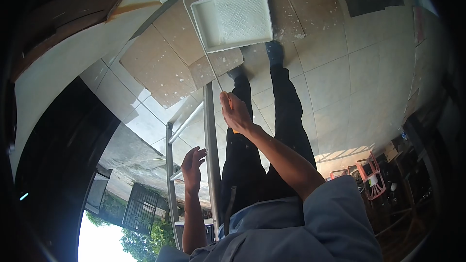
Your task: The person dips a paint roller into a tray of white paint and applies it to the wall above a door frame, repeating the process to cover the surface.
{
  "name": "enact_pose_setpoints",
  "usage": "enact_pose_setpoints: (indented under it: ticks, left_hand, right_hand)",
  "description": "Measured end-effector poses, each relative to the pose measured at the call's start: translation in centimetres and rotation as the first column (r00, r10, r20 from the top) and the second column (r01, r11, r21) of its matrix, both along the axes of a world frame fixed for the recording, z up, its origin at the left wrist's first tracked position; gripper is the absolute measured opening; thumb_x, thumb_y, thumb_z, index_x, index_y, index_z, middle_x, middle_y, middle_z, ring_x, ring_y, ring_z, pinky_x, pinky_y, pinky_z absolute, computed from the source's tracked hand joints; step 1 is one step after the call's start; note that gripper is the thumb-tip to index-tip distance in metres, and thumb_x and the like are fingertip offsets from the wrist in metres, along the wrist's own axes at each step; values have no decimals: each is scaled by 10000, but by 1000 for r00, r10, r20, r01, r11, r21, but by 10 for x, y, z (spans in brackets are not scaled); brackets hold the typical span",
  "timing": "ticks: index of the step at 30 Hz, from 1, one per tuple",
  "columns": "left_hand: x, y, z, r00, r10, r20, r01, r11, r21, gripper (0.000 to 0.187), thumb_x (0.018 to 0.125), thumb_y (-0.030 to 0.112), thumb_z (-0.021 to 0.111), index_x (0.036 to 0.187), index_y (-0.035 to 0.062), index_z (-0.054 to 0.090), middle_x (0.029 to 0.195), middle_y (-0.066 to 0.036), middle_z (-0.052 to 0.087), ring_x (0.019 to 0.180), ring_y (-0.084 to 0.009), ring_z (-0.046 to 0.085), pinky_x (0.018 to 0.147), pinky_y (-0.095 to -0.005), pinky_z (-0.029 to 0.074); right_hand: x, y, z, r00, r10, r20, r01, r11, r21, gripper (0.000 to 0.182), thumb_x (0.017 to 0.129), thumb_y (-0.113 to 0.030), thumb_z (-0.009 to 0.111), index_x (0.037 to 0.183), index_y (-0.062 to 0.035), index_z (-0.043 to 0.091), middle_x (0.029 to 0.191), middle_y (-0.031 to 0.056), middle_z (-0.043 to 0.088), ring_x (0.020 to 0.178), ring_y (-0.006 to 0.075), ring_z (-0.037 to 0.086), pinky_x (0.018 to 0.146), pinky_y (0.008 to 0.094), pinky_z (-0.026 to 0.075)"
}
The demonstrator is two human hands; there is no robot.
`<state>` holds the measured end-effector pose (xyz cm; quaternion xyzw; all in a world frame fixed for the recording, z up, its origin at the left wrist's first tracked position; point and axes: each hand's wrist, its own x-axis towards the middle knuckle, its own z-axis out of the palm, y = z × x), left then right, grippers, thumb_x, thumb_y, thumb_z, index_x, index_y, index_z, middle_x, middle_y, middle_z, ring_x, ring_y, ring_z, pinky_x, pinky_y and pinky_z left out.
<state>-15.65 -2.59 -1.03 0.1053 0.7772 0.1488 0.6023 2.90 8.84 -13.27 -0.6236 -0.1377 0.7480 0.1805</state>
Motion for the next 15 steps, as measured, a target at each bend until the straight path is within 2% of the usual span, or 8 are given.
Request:
enact_pose_setpoints:
  ticks: [3,7,10,13,15]
  left_hand:
    - [0,4,1,1000,10,-3,-10,1000,26,369,1012,256,527,1234,-35,569,1100,-157,685,1009,-204,653,874,-340,515]
    - [-2,5,1,997,72,2,-72,997,29,364,1014,256,535,1234,-32,570,1090,-157,690,1010,-200,652,876,-336,517]
    - [-1,4,2,1000,18,-12,-18,1000,5,386,1008,266,513,1234,-42,565,1098,-159,678,1025,-220,653,880,-357,517]
    - [0,5,2,1000,-1,-14,1,1000,2,387,1007,262,513,1239,-44,561,1100,-159,678,1026,-219,653,874,-351,516]
    - [1,6,2,1000,6,-10,-6,1000,6,376,1009,258,520,1233,-41,567,1094,-153,684,1016,-208,653,869,-342,516]
  right_hand:
    - [1,7,-21,996,63,65,-66,996,57,496,999,-554,408,857,-81,456,580,-10,415,395,68,397,350,237,362]
    - [-2,43,-45,998,53,23,-54,997,48,496,1000,-544,420,833,-78,452,586,-1,430,380,79,401,350,241,363]
    - [2,27,-25,998,59,30,-59,998,-2,498,1004,-542,410,840,-73,449,578,-2,421,380,77,398,349,240,356]
    - [15,15,3,995,101,14,-101,995,18,508,1001,-552,403,855,-67,448,577,-2,410,382,75,396,350,240,351]
    - [21,17,3,995,93,-18,-92,995,43,514,997,-558,408,868,-63,453,576,-6,404,385,75,395,350,244,353]
